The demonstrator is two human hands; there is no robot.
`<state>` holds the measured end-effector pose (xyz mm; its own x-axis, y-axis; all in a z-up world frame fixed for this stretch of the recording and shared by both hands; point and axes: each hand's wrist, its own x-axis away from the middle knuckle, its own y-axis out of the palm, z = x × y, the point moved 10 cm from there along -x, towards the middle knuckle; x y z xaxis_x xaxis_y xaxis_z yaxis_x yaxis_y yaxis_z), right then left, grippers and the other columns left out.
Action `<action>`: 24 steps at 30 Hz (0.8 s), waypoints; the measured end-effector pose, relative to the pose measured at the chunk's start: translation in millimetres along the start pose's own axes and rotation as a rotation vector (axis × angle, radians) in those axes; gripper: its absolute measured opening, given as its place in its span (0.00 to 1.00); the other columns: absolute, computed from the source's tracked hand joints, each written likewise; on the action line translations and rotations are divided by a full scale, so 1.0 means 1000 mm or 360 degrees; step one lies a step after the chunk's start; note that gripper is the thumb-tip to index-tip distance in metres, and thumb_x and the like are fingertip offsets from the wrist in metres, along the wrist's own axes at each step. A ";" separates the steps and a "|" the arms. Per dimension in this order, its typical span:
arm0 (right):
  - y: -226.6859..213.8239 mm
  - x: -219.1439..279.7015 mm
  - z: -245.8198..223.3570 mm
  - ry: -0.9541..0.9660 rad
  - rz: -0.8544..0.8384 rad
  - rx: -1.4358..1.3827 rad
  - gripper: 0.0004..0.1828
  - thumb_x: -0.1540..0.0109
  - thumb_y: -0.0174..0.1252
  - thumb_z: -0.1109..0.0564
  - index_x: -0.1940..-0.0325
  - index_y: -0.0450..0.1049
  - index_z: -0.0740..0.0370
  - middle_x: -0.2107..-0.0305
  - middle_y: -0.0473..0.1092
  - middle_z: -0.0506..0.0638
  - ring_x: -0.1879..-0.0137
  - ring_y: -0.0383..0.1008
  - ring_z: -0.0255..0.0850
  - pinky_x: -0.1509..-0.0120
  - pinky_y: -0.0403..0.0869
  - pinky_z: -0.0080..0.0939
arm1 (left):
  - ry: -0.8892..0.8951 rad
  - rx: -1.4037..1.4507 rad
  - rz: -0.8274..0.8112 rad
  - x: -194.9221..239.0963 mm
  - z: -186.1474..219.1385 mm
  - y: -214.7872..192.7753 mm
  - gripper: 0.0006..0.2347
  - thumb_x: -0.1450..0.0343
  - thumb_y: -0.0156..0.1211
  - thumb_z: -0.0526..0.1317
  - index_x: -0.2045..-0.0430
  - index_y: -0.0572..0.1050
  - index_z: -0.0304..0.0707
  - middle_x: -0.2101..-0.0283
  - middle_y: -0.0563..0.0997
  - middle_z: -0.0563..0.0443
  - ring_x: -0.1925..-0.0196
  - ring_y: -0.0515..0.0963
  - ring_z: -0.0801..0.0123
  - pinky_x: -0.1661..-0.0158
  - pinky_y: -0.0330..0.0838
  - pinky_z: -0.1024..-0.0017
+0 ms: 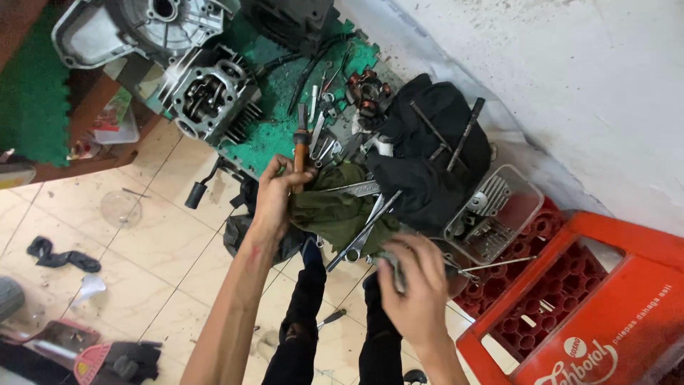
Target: The person works at a cluttered workbench on a disassembled motorcycle engine. They handle the engine crankcase cover, pick up and set down wrenches and a socket set, move engine parts around the bench, and wipe parts with a cloth.
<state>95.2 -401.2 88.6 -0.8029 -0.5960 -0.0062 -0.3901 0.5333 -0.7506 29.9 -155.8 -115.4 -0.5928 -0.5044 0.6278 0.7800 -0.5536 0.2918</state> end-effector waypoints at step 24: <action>0.135 -0.054 0.049 0.0239 -0.1143 0.0758 0.09 0.42 0.60 0.58 0.61 0.79 0.64 0.61 0.74 0.64 0.56 0.77 0.61 0.49 0.76 0.57 | 0.0678 -0.1601 -0.0017 0.018 0.089 0.002 0.15 0.34 0.66 0.30 0.54 0.73 0.34 0.64 0.83 0.35 0.63 0.84 0.45 0.62 0.75 0.61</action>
<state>107.7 -326.8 -44.6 -0.4995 -0.5882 0.6360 -0.6215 -0.2682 -0.7361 38.4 -107.3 -39.4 -0.7703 -0.5773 0.2709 0.3688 -0.7499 -0.5492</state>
